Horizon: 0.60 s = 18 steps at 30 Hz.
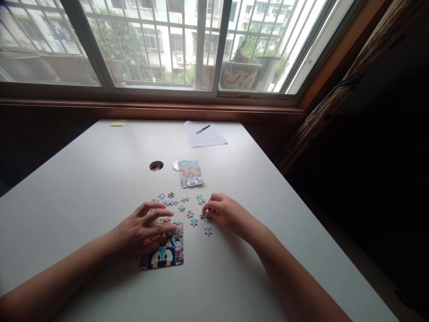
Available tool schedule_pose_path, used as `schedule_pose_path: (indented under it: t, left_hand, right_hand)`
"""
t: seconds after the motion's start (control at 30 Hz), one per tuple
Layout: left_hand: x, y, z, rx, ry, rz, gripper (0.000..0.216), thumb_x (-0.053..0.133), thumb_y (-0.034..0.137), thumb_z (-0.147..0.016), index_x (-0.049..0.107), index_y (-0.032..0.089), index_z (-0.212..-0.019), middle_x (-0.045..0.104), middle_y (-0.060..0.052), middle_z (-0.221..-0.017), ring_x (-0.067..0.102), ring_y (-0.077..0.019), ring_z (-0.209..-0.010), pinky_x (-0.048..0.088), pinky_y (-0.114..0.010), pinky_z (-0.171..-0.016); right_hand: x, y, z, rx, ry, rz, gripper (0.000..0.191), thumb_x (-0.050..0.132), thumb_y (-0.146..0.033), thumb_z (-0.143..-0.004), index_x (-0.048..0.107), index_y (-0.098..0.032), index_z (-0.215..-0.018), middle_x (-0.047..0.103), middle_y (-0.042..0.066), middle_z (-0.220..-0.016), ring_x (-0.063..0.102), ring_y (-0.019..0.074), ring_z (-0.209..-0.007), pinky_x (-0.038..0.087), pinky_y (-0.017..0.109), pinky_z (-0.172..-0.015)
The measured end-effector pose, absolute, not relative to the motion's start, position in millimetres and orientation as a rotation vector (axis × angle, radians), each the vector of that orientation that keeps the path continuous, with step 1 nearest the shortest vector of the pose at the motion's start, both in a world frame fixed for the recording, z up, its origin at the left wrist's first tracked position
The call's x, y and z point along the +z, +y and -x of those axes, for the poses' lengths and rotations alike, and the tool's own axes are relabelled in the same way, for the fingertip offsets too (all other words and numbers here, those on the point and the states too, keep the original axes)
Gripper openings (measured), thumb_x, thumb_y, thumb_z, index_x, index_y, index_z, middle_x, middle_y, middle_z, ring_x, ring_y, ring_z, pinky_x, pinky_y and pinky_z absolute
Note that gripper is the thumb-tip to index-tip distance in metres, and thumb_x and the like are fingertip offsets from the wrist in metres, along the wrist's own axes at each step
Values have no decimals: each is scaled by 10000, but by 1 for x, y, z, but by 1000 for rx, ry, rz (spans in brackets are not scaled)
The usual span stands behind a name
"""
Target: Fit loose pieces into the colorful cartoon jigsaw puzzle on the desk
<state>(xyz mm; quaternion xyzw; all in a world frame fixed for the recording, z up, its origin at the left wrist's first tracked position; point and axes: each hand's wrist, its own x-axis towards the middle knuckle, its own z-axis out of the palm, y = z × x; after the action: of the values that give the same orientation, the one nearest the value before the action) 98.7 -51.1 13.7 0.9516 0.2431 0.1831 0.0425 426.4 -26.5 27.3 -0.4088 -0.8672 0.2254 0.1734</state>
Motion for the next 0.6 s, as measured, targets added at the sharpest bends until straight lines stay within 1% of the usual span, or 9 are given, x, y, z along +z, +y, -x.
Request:
schedule_pose_path:
  t: [0.1, 0.33, 0.5, 0.6]
  left_hand:
    - [13, -52, -101, 531, 735, -2934, 435, 648, 252, -903, 600, 339, -1326, 580, -49, -1339, 431, -306, -1284, 470, -481, -1054]
    - [14, -52, -102, 554, 724, -2938, 465, 667, 250, -891, 591, 346, -1340, 587, -49, -1328, 442, -301, -1274, 477, -463, -1043]
    - [13, -52, -102, 548, 726, -2935, 450, 657, 250, -900, 594, 345, -1336, 589, -50, -1327, 441, -299, -1273, 477, -468, -1040]
    - [14, -53, -102, 520, 718, -2937, 436, 645, 249, -910, 595, 335, -1334, 584, -53, -1334, 438, -303, -1276, 475, -474, -1042]
  right_hand:
    - [27, -27, -425, 635, -2469, 1165, 151, 615, -225, -945, 765, -233, -960, 658, 75, -945, 645, 197, -889, 523, 309, -801]
    - [27, -27, -424, 684, -2443, 1251, 142, 600, -182, -931, 735, -223, -932, 641, 73, -986, 636, 198, -902, 515, 310, -813]
    - [25, -28, -425, 751, -2421, 1303, 111, 591, -169, -922, 687, -220, -944, 624, 62, -1029, 611, 206, -986, 499, 313, -855]
    - [24, -28, -427, 784, -2396, 1319, 74, 603, -172, -913, 655, -221, -935, 624, 52, -1045, 597, 201, -1002, 486, 314, -866]
